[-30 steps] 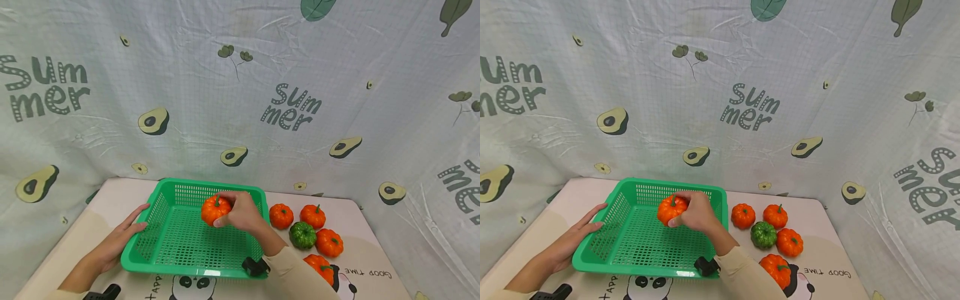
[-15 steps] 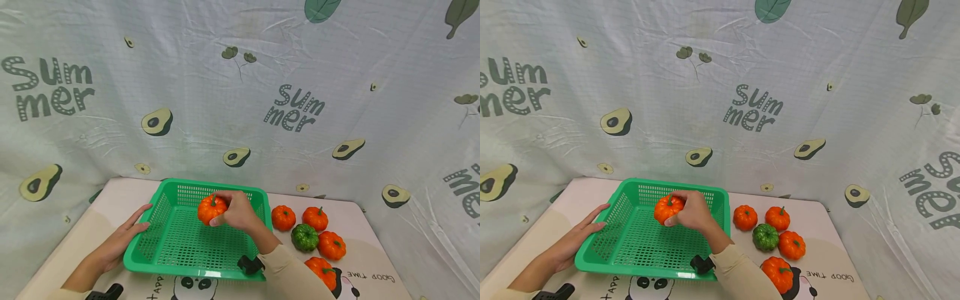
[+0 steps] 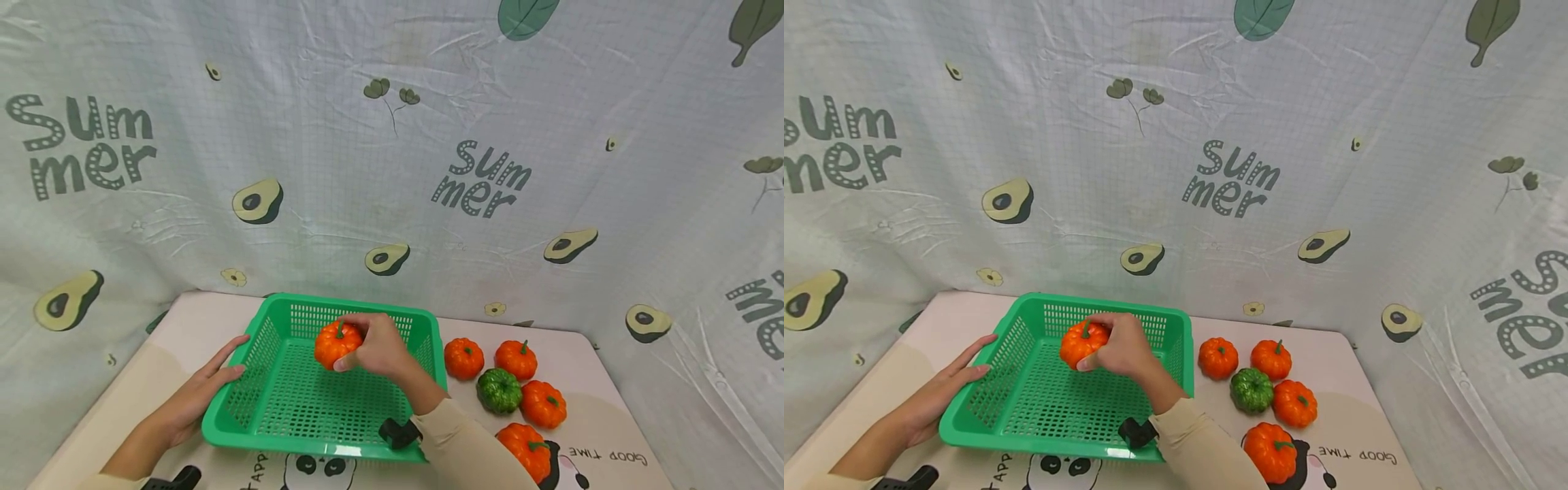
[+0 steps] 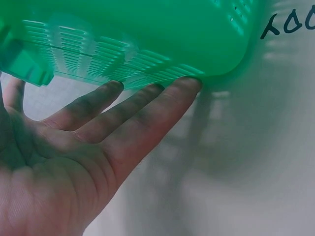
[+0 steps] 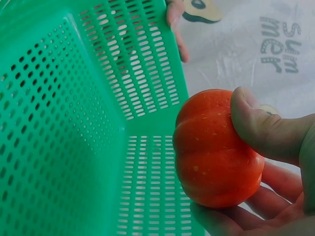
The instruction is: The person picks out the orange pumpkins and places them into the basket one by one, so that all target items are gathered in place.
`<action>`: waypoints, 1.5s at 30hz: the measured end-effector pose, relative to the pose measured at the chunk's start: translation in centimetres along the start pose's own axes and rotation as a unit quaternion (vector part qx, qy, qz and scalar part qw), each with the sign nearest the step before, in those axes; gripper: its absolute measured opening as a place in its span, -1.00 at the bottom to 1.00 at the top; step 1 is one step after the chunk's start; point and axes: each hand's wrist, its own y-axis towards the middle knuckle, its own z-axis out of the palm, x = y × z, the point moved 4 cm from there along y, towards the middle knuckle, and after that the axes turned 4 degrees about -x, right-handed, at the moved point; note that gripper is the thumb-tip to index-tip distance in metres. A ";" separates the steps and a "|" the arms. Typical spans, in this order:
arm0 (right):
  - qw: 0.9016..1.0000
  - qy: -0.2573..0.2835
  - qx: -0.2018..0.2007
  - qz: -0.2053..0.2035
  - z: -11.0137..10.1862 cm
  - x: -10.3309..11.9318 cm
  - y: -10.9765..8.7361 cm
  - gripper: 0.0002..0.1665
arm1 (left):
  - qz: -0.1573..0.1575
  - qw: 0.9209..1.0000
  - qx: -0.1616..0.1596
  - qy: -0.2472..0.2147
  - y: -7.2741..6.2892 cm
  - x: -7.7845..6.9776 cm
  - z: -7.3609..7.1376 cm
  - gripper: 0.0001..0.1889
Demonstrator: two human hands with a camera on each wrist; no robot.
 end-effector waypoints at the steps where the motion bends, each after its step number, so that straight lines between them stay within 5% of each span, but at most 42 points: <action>1: 1.000 0.001 0.001 0.001 0.1 0.0 0.0 -0.18 | -0.001 1.000 -0.001 0.000 0.0 0.0 0.0 -0.25; 45: 0.999 -0.034 -0.008 0.015 3.5 0.8 2.9 -0.14 | 0.003 1.000 -0.005 0.010 -0.2 0.0 0.1 -0.27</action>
